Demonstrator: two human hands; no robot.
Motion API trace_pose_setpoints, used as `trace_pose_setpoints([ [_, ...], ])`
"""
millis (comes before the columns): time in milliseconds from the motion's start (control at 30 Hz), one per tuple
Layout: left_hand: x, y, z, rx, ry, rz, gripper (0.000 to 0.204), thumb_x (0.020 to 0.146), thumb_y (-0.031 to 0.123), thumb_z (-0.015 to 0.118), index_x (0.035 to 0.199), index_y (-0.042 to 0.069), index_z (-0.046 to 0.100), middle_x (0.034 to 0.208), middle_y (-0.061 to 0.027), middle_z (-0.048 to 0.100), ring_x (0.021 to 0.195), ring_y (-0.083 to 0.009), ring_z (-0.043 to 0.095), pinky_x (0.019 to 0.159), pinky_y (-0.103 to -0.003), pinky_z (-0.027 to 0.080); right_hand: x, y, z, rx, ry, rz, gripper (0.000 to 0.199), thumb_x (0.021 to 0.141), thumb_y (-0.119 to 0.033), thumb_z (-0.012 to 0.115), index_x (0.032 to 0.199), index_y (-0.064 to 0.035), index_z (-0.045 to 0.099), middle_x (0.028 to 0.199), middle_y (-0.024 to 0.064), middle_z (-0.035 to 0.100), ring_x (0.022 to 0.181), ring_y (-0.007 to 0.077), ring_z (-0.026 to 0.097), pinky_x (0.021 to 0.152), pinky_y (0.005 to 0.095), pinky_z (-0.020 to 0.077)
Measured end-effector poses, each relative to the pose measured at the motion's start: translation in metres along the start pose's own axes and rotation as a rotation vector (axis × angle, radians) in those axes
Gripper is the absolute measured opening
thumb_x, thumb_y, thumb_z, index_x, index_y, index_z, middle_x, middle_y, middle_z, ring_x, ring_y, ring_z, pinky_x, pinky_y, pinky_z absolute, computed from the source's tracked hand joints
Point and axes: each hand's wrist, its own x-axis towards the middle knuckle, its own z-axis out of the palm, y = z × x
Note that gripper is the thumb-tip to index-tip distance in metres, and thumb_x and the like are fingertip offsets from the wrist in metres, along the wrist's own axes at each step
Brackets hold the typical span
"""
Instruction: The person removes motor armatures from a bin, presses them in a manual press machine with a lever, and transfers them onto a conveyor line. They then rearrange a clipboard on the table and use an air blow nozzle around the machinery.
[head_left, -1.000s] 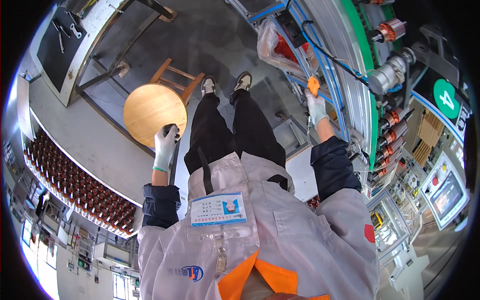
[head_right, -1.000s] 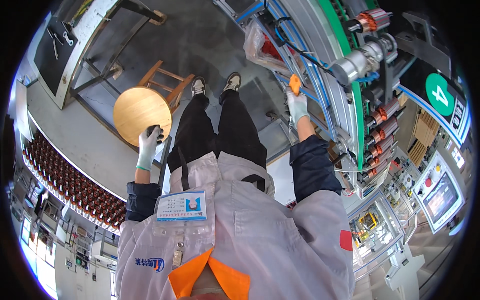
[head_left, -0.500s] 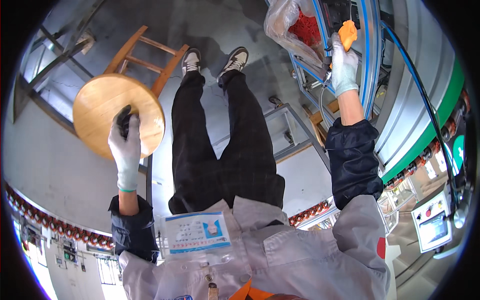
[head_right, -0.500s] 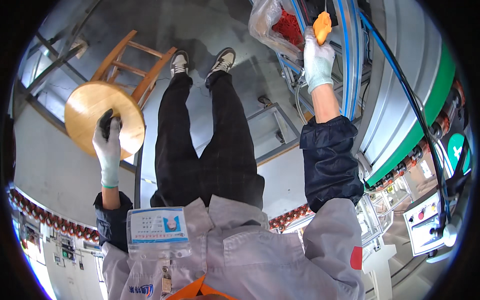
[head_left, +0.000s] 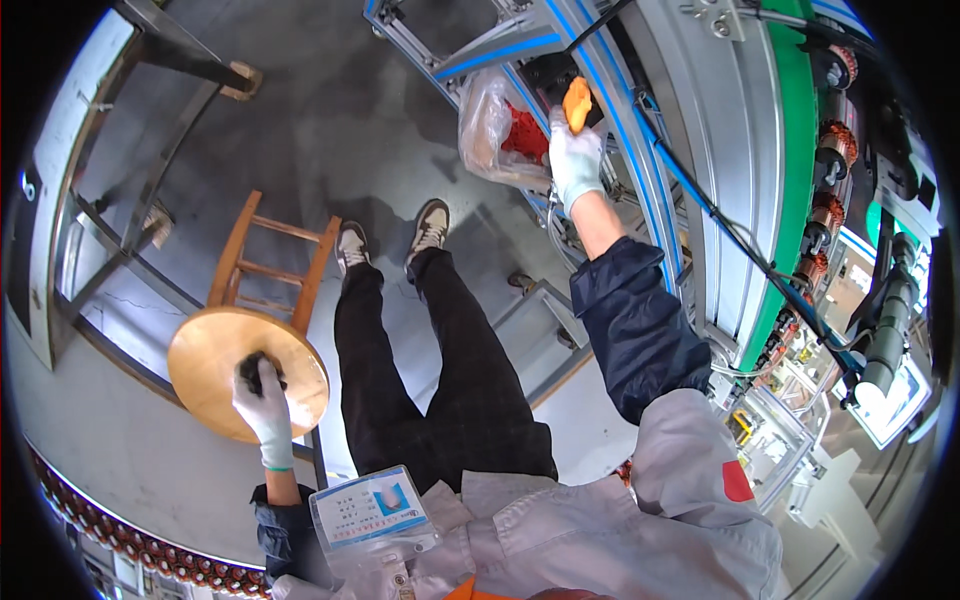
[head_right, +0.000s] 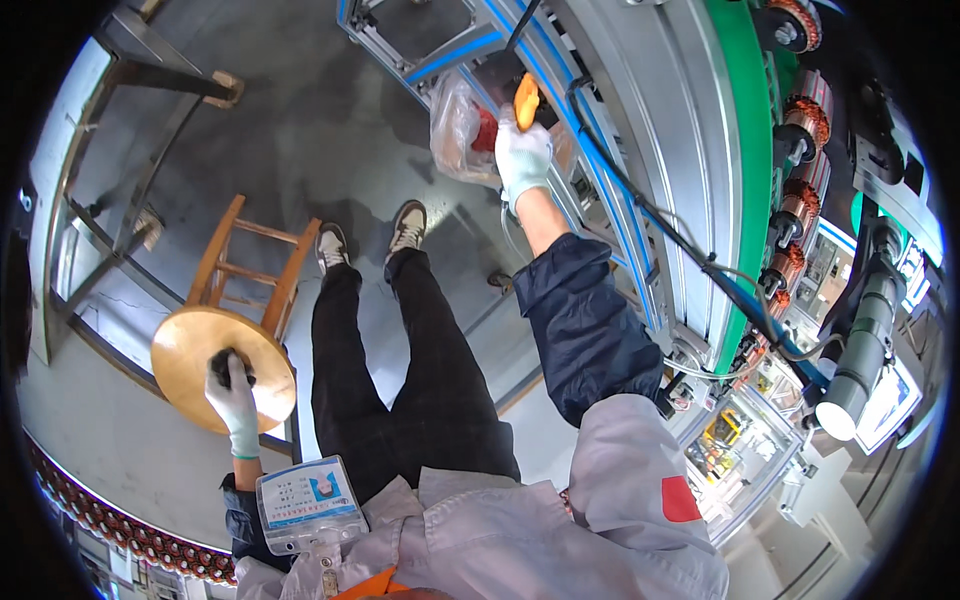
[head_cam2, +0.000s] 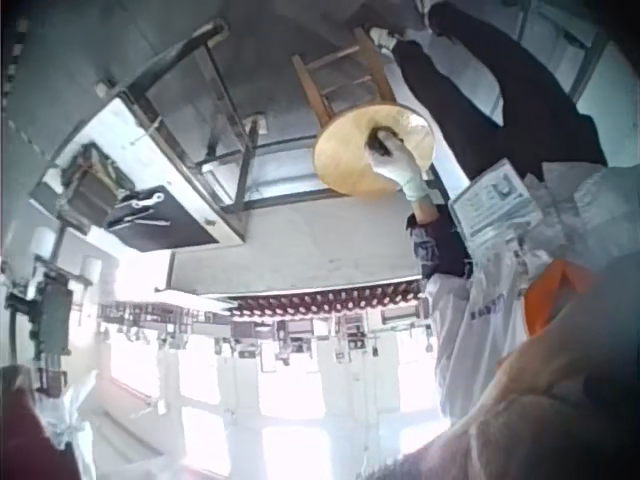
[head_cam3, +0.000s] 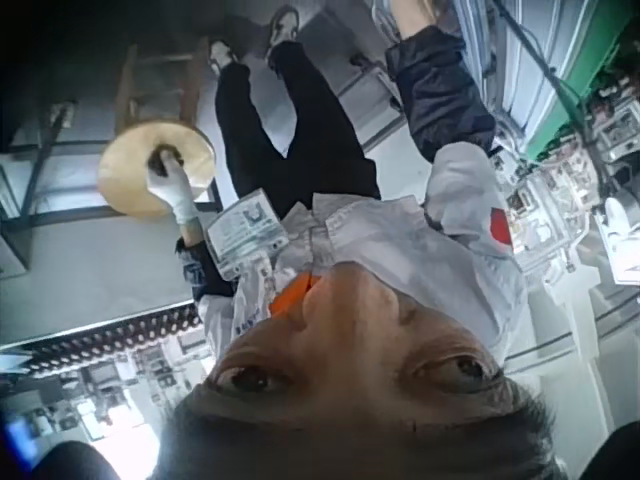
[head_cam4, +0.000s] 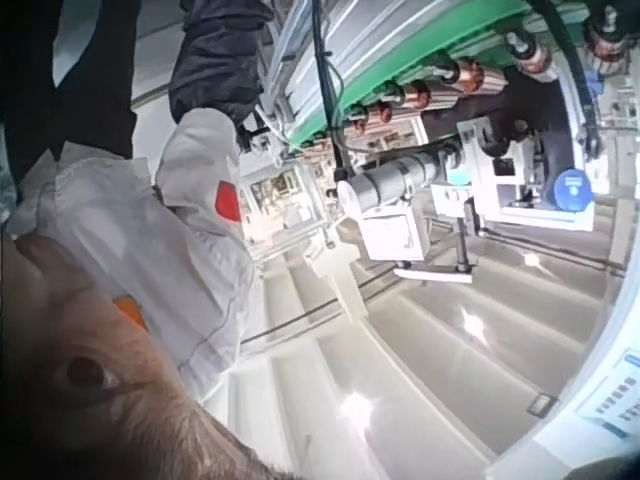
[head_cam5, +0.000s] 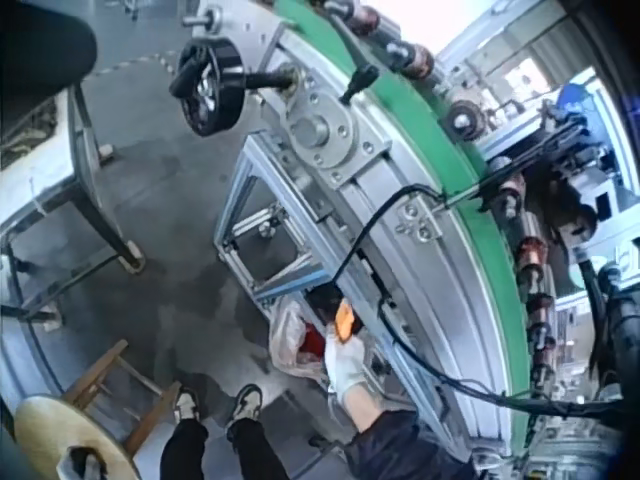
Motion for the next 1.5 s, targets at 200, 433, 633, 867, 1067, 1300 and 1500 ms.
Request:
trace_pose_setpoints([
  [200,0.002,0.016,0.006,0.043,0.036,-0.025,0.014,0.094,0.007,0.059,0.093,-0.006,0.064,0.069,-0.0056,0.062,0.053,-0.0091,0.057,0.049,-0.025,0.047,-0.008,-0.008,0.0,0.139,0.179,-0.281,0.059,0.091,-0.053,0.064,0.091,0.005,0.068,0.075,0.0239,0.067,0.077,0.0405,0.067,0.07,0.047,0.0487],
  [433,0.004,0.018,0.01,0.045,0.075,-0.043,0.011,0.093,0.005,0.058,0.091,-0.004,0.064,0.068,-0.0049,0.062,0.054,-0.0084,0.055,0.049,-0.025,0.047,0.02,-0.009,0.007,0.207,-0.012,0.224,0.042,0.094,-0.045,0.065,0.089,-0.0033,0.063,0.058,0.0004,0.048,0.042,0.0139,0.049,0.038,0.0297,0.0399],
  [633,0.006,0.021,0.014,0.061,0.072,-0.047,0.011,0.092,0.005,0.058,0.092,-0.004,0.063,0.067,-0.0043,0.061,0.053,-0.0082,0.055,0.05,-0.024,0.047,0.009,0.024,0.016,0.402,0.18,0.197,0.042,0.091,-0.046,0.068,0.091,-0.0043,0.061,0.062,0.0,0.05,0.044,0.0127,0.049,0.038,0.029,0.039],
  [867,0.005,0.017,0.012,0.033,0.075,-0.048,0.011,0.093,0.005,0.058,0.092,-0.005,0.063,0.069,-0.0043,0.061,0.055,-0.0084,0.055,0.049,-0.024,0.046,0.025,-0.016,0.036,0.325,0.295,0.368,0.053,0.09,-0.045,0.067,0.1,0.0064,0.065,0.069,0.0137,0.064,0.058,0.0251,0.06,0.057,0.0397,0.0479],
  [1067,0.007,0.015,0.014,-0.008,0.07,-0.058,0.01,0.093,0.005,0.057,0.095,-0.004,0.063,0.073,-0.0053,0.062,0.055,-0.0082,0.056,0.048,-0.023,0.047,0.026,-0.023,0.056,0.454,0.359,0.249,0.049,0.091,-0.039,0.069,0.101,0.0093,0.064,0.078,0.0156,0.067,0.066,0.028,0.063,0.065,0.0397,0.0503],
  [1300,0.007,0.012,0.011,-0.007,0.047,-0.045,0.01,0.093,0.004,0.057,0.094,-0.004,0.063,0.07,-0.0051,0.063,0.055,-0.009,0.058,0.049,-0.023,0.048,0.01,-0.02,0.051,0.547,0.297,0.394,0.043,0.092,-0.033,0.068,0.103,0.0081,0.065,0.083,0.0186,0.07,0.073,0.0291,0.066,0.069,0.0399,0.0518],
  [1500,0.006,0.014,0.015,-0.003,0.044,-0.032,0.012,0.093,0.005,0.058,0.093,-0.005,0.063,0.07,-0.0057,0.063,0.056,-0.0098,0.059,0.048,-0.023,0.049,0.043,-0.018,0.052,0.476,0.319,0.234,0.032,0.093,-0.037,0.064,0.1,-0.0075,0.057,0.071,0.0058,0.056,0.051,0.019,0.053,0.045,0.0354,0.045],
])
